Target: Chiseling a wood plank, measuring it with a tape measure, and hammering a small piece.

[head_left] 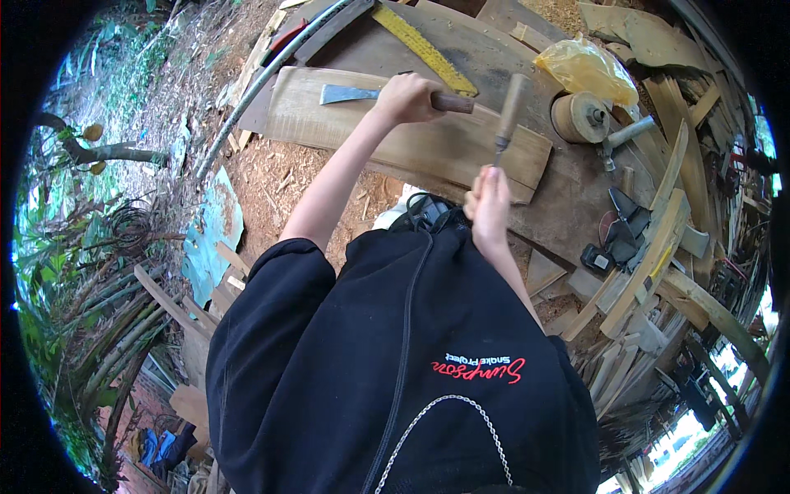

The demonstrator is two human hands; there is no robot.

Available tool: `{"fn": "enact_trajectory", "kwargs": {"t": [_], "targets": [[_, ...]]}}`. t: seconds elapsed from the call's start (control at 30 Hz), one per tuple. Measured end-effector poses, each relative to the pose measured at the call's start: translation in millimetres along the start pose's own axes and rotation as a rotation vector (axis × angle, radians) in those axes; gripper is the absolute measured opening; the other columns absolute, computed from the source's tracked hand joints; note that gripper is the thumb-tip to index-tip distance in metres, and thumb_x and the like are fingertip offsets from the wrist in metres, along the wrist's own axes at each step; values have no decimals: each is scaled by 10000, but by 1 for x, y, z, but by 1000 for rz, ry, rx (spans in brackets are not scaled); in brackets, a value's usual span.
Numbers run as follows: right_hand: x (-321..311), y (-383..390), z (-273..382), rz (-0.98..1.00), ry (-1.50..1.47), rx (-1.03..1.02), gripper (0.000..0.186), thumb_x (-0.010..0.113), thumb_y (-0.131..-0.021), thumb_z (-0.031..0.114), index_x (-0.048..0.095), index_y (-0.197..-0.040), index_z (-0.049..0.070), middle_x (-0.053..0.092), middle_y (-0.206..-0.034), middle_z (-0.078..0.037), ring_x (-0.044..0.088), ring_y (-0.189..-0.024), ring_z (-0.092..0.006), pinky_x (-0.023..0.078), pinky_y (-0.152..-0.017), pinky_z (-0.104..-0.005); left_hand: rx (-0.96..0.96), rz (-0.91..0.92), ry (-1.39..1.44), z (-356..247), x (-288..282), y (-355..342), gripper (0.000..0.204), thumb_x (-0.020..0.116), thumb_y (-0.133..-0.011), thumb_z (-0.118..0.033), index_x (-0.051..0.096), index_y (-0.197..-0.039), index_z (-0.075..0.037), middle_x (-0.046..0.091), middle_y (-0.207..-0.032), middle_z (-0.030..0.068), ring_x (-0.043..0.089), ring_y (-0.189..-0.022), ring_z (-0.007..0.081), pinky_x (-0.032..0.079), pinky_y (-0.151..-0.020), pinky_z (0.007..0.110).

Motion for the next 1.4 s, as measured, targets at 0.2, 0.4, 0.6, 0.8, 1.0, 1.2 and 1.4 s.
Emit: {"fn": "enact_trajectory", "kwargs": {"t": [0.2, 0.4, 0.6, 0.8, 1.0, 1.2, 1.4], "targets": [[-9, -20, 24, -287, -199, -296, 259, 342, -946, 356, 394, -834, 129, 329, -580, 49, 281, -406, -44, 216, -346, -211, -101, 39, -59, 19, -11, 6, 214, 658, -620, -332, 639, -699, -135, 612, -648, 116, 591, -632, 322, 483, -581, 417], [29, -9, -12, 134, 82, 17, 256, 309, -956, 333, 381, -840, 116, 357, -606, 29, 341, -409, -55, 277, -346, -194, -88, 31, -64, 34, -18, 9, 211, 664, -609, -318, 629, -695, -129, 612, -655, 118, 591, -632, 322, 481, -581, 419], [16, -26, 10, -71, -66, -161, 254, 312, -954, 343, 380, -851, 120, 356, -596, 53, 321, -392, -37, 245, -330, -176, -193, 34, -104, 59, -39, 20, 186, 645, -611, -294, 622, -683, -125, 609, -661, 122, 587, -641, 325, 476, -587, 424], [36, -47, -30, 264, 373, -210, 273, 328, -949, 355, 406, -823, 125, 328, -590, 56, 290, -407, -26, 223, -334, -185, -169, 54, -141, 67, -43, 18, 177, 642, -613, -285, 616, -668, -119, 606, -657, 121, 585, -640, 326, 479, -586, 422], [-11, -28, 8, -6, 207, -136, 294, 335, -951, 337, 424, -816, 91, 372, -597, 42, 337, -440, -43, 271, -376, -198, -118, -102, -261, 75, -57, 30, 186, 669, -630, -308, 617, -678, -136, 595, -615, 108, 589, -603, 310, 483, -549, 415], [-71, 2, 30, -261, -98, -195, 227, 359, -947, 320, 419, -846, 126, 329, -598, 61, 265, -424, -22, 191, -346, -174, 114, 90, -50, -53, -8, 9, 191, 648, -644, -332, 637, -788, -208, 603, -624, 67, 595, -569, 275, 474, -515, 399], [-122, 29, 52, -486, -239, -372, 223, 372, -944, 318, 417, -838, 128, 292, -576, 55, 210, -414, -35, 165, -349, -199, 350, 155, 65, -120, 48, -11, 236, 650, -615, -364, 582, -649, -141, 556, -551, 114, 558, -537, 320, 430, -471, 408]]}}
Point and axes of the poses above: each hand's wrist, its own y-axis away from the middle knuckle, its own x-axis out of the palm, z = x × y, the point moved 1 cm from there along -y, towards the middle knuckle
